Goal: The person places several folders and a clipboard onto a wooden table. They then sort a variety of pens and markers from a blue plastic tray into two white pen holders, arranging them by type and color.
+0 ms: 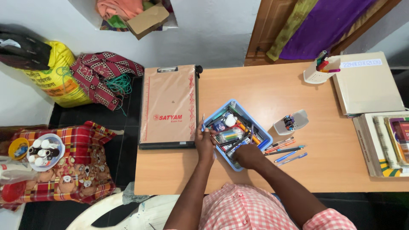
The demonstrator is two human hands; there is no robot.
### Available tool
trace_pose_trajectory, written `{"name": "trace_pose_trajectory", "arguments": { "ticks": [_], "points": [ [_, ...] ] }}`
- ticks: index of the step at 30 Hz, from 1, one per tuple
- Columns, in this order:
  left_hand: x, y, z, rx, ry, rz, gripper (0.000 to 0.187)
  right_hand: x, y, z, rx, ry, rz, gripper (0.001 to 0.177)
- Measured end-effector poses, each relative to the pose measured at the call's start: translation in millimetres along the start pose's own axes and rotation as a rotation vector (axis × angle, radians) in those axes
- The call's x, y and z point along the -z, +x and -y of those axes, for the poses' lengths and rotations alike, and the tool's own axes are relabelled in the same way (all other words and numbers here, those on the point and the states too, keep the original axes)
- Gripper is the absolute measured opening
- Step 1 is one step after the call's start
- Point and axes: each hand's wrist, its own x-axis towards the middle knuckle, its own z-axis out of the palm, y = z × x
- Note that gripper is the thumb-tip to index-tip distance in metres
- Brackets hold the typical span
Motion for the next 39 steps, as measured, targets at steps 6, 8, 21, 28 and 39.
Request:
{"name": "trace_pose_trajectory", "arguments": {
  "ticks": [6,8,21,28,39],
  "points": [
    [8.4,-9.2,15.6,0.052,0.045,0.019,0.042,-34.9,10.8,-0.6,0.055,-0.162,-0.061,0.013],
    [11.8,-9.1,21.4,0.058,0.037,0.042,0.042,-43.8,13.3,-6.1,0.096,-0.192,-0.121,0.013],
    [23.4,-4.1,51.3,0.172,-0.057,0.077,0.045,21.9,-17.1,5.5,0.153,0.165,-0.432,0.009],
    [24.8,-5.0,72.7,0.404,-0.015,0.135,0.039,46.0,-37.4,-1.6,-0.110,1.128,-0.935,0.016],
    [20.2,4.0,86.7,0.423,-0.197,0.105,0.043,2.4,-70.5,35.5,0.168,0.563,-1.110,0.010]
  ]
}}
